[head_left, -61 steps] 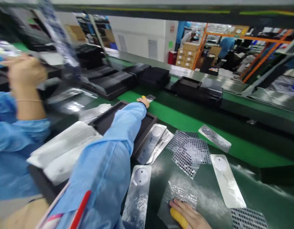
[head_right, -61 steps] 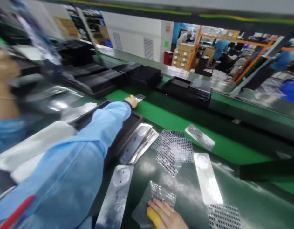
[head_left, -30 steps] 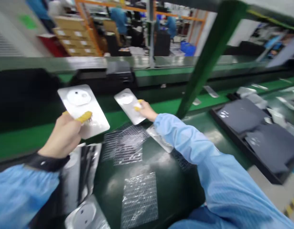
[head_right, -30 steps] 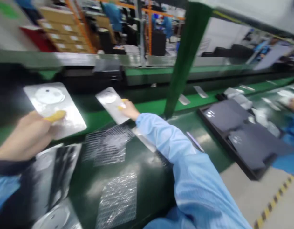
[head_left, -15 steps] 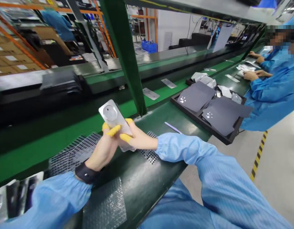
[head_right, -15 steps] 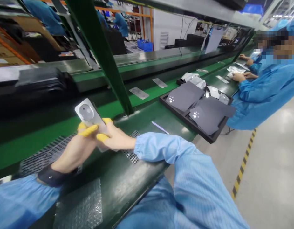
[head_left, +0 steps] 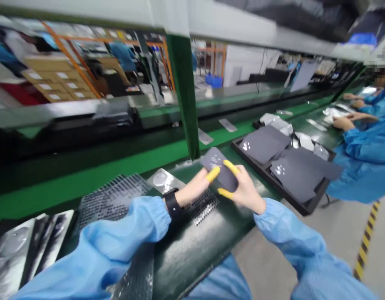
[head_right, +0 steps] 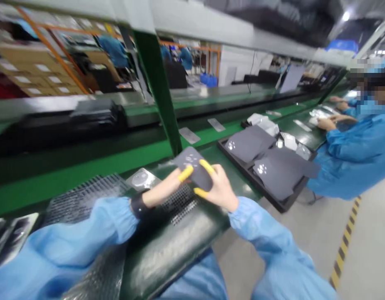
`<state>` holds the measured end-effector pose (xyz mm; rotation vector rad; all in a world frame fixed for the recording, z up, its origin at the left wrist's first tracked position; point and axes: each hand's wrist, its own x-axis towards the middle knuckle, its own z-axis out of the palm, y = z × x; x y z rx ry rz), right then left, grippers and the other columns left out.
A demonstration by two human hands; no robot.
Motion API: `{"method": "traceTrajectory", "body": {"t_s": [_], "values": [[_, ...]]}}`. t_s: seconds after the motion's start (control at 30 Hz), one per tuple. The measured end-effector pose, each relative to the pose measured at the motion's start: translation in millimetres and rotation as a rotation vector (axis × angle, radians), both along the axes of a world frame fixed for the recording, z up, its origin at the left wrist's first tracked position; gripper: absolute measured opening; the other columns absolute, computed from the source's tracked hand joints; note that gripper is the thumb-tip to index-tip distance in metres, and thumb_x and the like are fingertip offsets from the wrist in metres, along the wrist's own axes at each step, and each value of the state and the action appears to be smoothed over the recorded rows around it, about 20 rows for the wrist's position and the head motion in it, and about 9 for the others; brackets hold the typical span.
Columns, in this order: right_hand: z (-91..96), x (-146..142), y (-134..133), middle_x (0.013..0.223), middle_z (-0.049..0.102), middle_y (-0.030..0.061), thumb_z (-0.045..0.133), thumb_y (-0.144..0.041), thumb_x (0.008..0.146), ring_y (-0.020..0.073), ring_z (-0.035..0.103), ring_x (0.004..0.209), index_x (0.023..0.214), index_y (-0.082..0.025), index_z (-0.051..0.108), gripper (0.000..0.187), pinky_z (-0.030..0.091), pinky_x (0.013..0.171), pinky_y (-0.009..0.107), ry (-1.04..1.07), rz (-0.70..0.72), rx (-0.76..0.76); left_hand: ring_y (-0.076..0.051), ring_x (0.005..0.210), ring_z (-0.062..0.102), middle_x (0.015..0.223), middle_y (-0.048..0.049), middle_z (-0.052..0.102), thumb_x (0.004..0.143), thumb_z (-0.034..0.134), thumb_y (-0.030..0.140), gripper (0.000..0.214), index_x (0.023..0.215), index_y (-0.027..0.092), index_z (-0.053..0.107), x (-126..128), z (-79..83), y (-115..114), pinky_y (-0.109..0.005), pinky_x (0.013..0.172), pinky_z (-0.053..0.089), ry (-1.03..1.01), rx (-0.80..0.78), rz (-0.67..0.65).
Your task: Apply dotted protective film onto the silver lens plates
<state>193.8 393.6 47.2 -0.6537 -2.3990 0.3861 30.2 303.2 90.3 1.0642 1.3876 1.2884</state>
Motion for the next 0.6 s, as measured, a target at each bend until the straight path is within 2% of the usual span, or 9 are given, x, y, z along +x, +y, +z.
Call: {"method": "traceTrajectory", "body": {"t_s": [0.07,0.1,0.17,0.27,0.33,0.43,0.6], "values": [[12.0,19.1,45.3,0.112,0.052,0.013,0.066,-0.047,0.08,0.0311,0.056,0.101,0.146,-0.025,0.034,0.076,0.052,0.087,0.047,-0.184,-0.279,0.243,-0.023,0.106,0.063,0.12,-0.0113,0.063,0.089,0.052,0.04,0.052,0.137,0.02,0.045,-8.4,5.4,0.3,-0.036,0.086,0.052,0.126,-0.105,-0.028],[18.6,27.6,69.5,0.112,0.052,0.018,0.062,-0.044,0.083,0.0351,0.055,0.1,0.144,-0.02,0.039,0.07,0.051,0.084,0.051,-0.181,-0.358,0.294,-0.022,0.1,0.065,0.117,-0.0119,0.065,0.09,0.051,0.037,0.05,0.136,0.019,0.046,-14.4,8.9,0.4,-0.034,0.081,0.053,0.177,-0.132,-0.012],[28.9,41.2,113.4,0.106,0.054,0.0222,0.059,-0.04,0.084,0.0382,0.056,0.091,0.136,-0.016,0.049,0.058,0.051,0.073,0.053,-0.162,-0.401,0.357,-0.019,0.09,0.067,0.112,-0.0121,0.067,0.089,0.051,0.031,0.041,0.127,0.017,0.054,-28.6,19.1,0.1,-0.031,0.075,0.053,0.254,-0.106,0.036],[28.7,55.0,154.7,0.093,0.058,0.0184,0.06,-0.032,0.081,0.0342,0.059,0.08,0.118,-0.021,0.065,0.039,0.053,0.066,0.047,-0.189,-0.351,0.4,-0.019,0.086,0.067,0.109,-0.0118,0.068,0.084,0.054,0.022,0.032,0.114,0.014,0.062,-50.1,43.4,-5.7,-0.032,0.076,0.053,0.35,-0.012,0.109],[19.7,61.6,167.2,0.087,0.06,0.0142,0.059,-0.032,0.079,0.0307,0.061,0.077,0.108,-0.026,0.069,0.031,0.055,0.065,0.042,-0.221,-0.296,0.409,-0.02,0.09,0.066,0.11,-0.0122,0.068,0.081,0.056,0.018,0.032,0.112,0.012,0.063,-62.3,63.4,-13.4,-0.034,0.083,0.053,0.398,0.047,0.161],[7.1,67.8,176.9,0.085,0.061,0.0109,0.056,-0.037,0.08,0.0273,0.063,0.073,0.103,-0.03,0.071,0.028,0.056,0.064,0.039,-0.261,-0.214,0.407,-0.02,0.098,0.065,0.114,-0.0113,0.067,0.079,0.057,0.016,0.034,0.112,0.014,0.064,-78.6,92.8,-26.7,-0.035,0.09,0.052,0.486,0.144,0.229],[4.7,66.2,183.6,0.088,0.065,0.012,0.051,-0.04,0.077,0.0294,0.066,0.074,0.102,-0.032,0.072,0.033,0.058,0.063,0.042,-0.276,-0.137,0.4,-0.023,0.1,0.066,0.119,-0.0124,0.065,0.08,0.052,0.02,0.038,0.117,0.016,0.062,-108.6,128.1,-45.7,-0.035,0.08,0.058,0.781,0.324,0.328]]}}
